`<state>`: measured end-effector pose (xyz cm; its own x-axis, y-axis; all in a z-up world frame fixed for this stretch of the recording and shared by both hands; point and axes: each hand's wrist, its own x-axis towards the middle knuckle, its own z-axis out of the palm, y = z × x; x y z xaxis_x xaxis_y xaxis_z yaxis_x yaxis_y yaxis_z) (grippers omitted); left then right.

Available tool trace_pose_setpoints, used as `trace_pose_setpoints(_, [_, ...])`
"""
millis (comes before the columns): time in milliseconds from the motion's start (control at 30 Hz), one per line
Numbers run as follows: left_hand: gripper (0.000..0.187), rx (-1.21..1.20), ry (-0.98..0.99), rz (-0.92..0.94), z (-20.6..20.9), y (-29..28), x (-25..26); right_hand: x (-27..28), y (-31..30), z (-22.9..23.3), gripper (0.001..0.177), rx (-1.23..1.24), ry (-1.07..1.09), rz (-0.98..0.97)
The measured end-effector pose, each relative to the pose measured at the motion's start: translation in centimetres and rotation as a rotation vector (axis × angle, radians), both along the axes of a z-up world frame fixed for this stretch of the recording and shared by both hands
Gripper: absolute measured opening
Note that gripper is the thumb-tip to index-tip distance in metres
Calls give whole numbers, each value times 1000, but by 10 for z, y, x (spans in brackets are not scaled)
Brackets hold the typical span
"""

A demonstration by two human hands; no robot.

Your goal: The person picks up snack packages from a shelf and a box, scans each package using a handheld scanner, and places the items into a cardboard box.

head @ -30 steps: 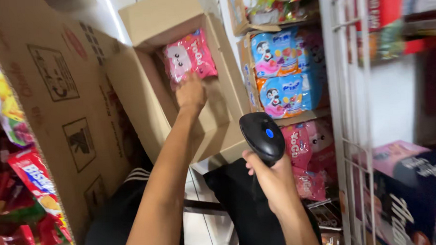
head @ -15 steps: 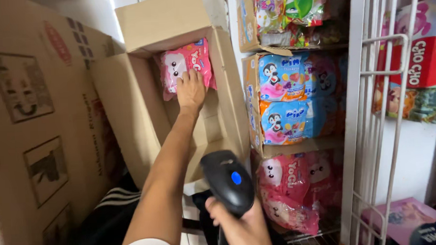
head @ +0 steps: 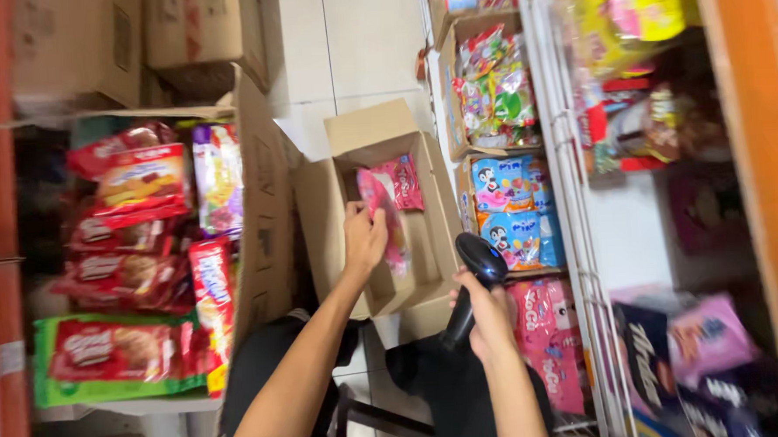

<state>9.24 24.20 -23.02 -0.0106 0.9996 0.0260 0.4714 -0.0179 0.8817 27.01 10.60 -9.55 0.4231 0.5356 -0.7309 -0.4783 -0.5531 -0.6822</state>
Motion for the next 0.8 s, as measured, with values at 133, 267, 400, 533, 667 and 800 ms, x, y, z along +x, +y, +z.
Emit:
trace_pose_setpoints(133, [30,-5,-229,-132,96,-43,-25,0,-40,13,23,80,5,-28])
trace_pose_setpoints(267, [31,-473,-348,-107,170,-79,-67,4,-76,55,20,300,240,-130])
trace_pose_setpoints(400, [35,-710,-1053,-189,244,-133,-98,-7,-127,113,22,460,352,-75])
trace_pose_setpoints(533, [45,-847,-1411,-185,274,-180,-106,-18,-178,147,24,485,347,98])
trace_pose_setpoints(667, [46,-941,-1496,-115,259,-211,-108,-30,-210,141,25,492,342,113])
trace_pose_setpoints(800, [45,-946,-1597,-153,239,-238,-107,-39,-223,123,20,491,476,-16])
